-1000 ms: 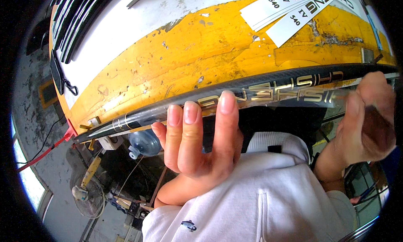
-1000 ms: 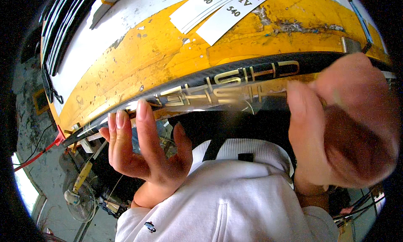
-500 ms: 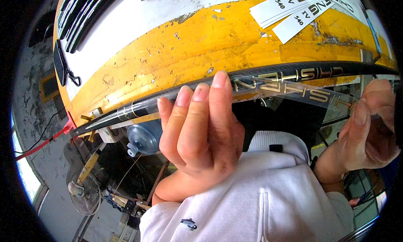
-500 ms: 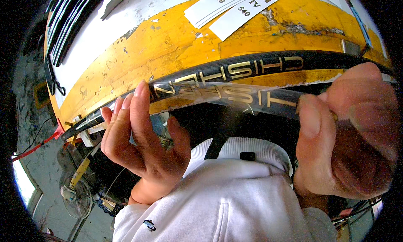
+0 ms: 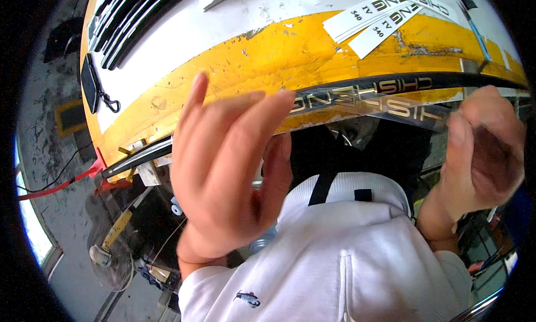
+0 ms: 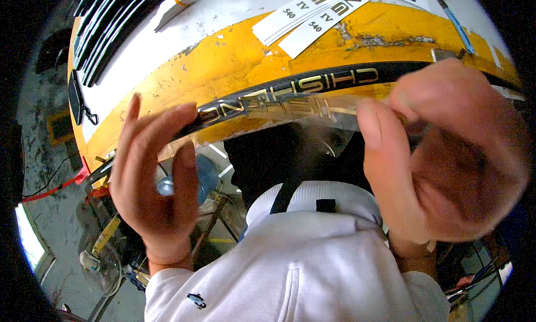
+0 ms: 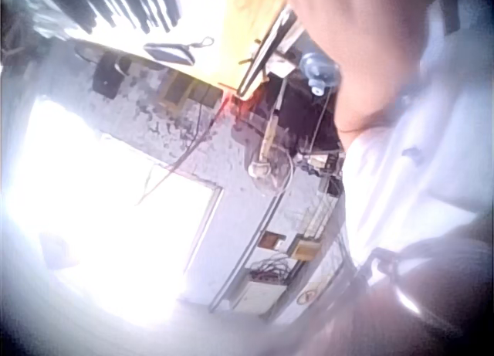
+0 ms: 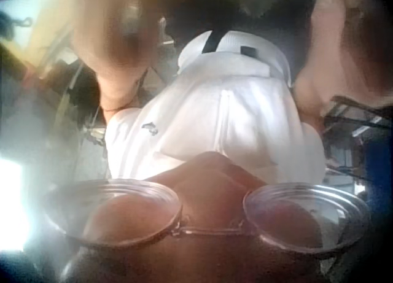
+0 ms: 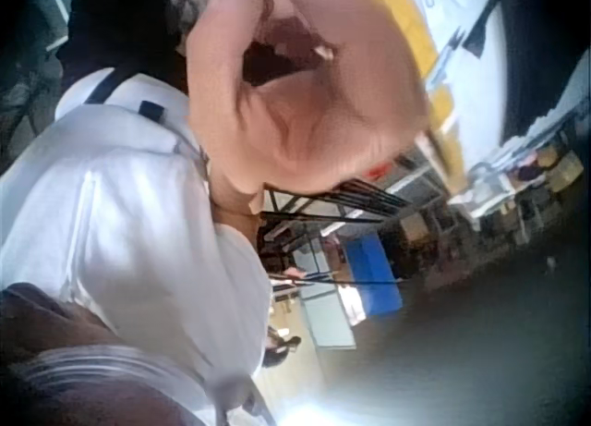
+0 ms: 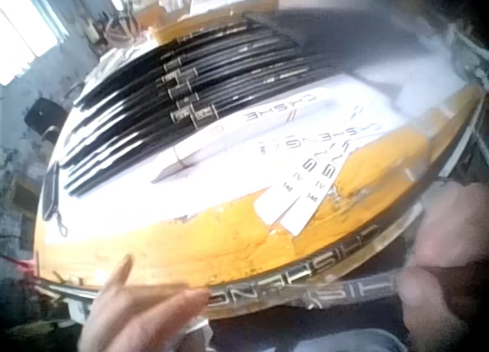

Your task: The person applies decorative decals to long black rods. The person peels a clear decal from a sheet, aligns it onto the surface of a black rod, and presses it down with their fingers to secure it.

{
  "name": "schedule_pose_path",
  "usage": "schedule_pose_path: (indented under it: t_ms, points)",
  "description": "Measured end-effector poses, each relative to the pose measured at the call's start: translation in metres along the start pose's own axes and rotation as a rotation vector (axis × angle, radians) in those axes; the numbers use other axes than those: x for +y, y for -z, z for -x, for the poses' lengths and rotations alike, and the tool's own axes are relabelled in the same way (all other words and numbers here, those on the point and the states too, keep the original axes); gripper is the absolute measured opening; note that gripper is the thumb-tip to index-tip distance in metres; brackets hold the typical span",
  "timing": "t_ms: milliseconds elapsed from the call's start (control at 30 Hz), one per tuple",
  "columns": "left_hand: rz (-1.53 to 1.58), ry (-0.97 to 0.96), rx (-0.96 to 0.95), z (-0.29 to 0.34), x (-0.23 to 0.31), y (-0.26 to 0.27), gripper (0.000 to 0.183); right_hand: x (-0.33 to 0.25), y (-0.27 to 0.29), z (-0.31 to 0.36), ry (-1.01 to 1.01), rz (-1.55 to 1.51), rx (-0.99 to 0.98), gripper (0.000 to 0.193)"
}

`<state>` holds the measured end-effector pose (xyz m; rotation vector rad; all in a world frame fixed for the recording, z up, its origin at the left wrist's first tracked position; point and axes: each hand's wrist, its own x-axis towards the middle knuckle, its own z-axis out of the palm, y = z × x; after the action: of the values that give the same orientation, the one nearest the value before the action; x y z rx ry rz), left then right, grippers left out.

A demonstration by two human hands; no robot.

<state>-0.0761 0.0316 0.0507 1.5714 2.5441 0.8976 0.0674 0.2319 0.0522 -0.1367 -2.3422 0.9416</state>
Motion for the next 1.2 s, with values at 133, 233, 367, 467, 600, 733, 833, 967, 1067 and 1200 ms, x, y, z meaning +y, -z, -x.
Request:
schedule_pose_path:
  t_ms: [133,233,367,467,600,733,833,967,1067,1200]
  points:
    - [0.21,-0.222,-0.034,-0.045,-0.013,0.005,0.023,0.0,-0.011,0.022,-0.251,-0.063,0.224,0.027]
    - [0.752,-0.075,-0.205,-0.061,0.002,-0.003,0.022,-0.005,-0.013,0.018,-0.248,-0.077,0.209,0.028]
    - [0.896,-0.28,-0.368,-0.095,0.009,-0.016,0.026,-0.011,-0.013,0.007,-0.134,0.105,0.148,0.031]
    - [0.717,-0.472,-0.396,-0.114,0.014,-0.019,0.032,-0.012,-0.008,0.008,-0.18,-0.003,0.123,0.035]
    - [0.757,-0.362,-0.516,-0.123,0.027,-0.023,0.031,-0.012,0.004,0.01,-0.183,-0.002,0.098,0.037]
    - [0.861,-0.228,-0.631,-0.123,0.03,-0.024,0.036,-0.018,0.007,0.006,-0.236,-0.05,0.121,0.04]
    - [0.915,-0.247,-0.64,-0.124,0.024,-0.025,0.036,-0.021,0.003,0.002,-0.289,-0.05,0.138,0.042]
    - [0.868,-0.254,-0.654,-0.126,0.023,-0.027,0.035,-0.024,0.002,0.001,-0.229,-0.002,0.145,0.042]
    - [0.806,-0.265,-0.671,-0.129,0.025,-0.026,0.034,-0.027,0.004,0.002,-0.17,0.083,0.149,0.04]
    - [0.812,-0.257,-0.735,-0.133,0.021,-0.025,0.026,-0.024,0.015,-0.002,-0.207,0.202,0.309,0.03]
